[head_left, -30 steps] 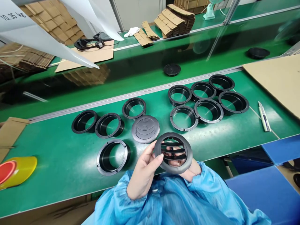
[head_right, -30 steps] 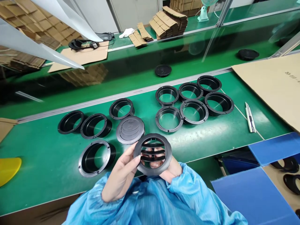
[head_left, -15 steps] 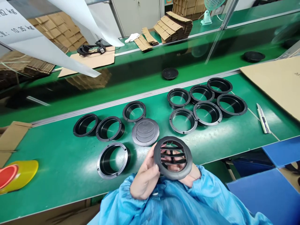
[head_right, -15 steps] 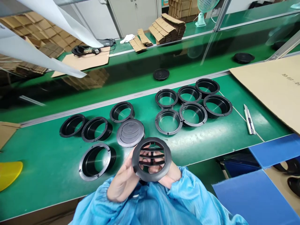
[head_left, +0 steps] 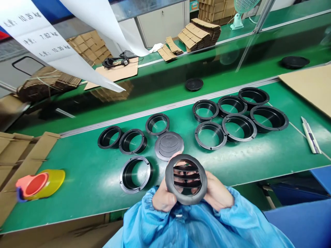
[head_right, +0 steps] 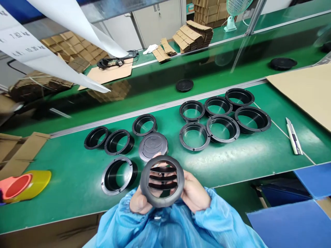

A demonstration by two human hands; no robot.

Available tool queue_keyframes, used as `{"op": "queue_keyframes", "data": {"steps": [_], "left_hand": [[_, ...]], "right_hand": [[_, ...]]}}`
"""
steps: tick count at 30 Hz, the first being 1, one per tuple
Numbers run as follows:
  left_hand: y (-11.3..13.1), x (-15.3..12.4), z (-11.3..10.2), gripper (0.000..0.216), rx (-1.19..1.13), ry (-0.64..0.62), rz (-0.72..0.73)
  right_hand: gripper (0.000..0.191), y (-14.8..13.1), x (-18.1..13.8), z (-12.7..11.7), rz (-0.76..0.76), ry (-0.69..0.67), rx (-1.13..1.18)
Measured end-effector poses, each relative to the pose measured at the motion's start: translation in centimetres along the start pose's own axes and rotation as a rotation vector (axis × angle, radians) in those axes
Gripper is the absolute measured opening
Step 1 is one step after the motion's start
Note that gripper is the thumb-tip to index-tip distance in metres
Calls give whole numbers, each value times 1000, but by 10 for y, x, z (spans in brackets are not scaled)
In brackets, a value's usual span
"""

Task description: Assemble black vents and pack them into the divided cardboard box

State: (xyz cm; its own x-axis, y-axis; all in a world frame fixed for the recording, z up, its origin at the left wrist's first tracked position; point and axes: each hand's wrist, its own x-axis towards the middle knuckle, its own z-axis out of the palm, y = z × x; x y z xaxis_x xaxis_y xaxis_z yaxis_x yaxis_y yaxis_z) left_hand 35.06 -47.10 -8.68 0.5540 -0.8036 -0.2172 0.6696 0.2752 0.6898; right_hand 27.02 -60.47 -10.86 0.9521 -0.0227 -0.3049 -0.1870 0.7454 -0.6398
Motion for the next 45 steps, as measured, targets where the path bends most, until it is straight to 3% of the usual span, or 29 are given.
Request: {"op": "queue_keyframes", "data": {"steps": [3, 6, 8, 10, 14, 24, 38, 45], "left_hand": [[-3, -3, -12, 108, -15, -13, 49], [-5, -5, -20, 107, -35, -14, 35], [-6, -7, -21, 103, -41, -31, -18], [-7, -8, -20, 99, -35, -44, -65], [-8, -9, -20, 101, -31, -47, -59], [-11, -6, -11, 96, -166, 56, -66], [-5, 0, -6, 91, -404, -100, -92], [-7, 0, -5, 95, -418, -108, -142]], "right_hand": [[33, -10, -5, -9, -125, 202, -151], [23, -20, -11, -14, -492, 408, -579], [21, -27, -14, -11, -671, 361, -875], [25, -32, -13, -5, -732, 215, -1059], [23, -35, -7, 1, -733, 110, -1117], [28, -36, 4, 0, -798, 177, -1210], [27, -36, -5, -4, -707, 176, -1001], [28, -35, -9, -7, -681, 184, -919]]}}
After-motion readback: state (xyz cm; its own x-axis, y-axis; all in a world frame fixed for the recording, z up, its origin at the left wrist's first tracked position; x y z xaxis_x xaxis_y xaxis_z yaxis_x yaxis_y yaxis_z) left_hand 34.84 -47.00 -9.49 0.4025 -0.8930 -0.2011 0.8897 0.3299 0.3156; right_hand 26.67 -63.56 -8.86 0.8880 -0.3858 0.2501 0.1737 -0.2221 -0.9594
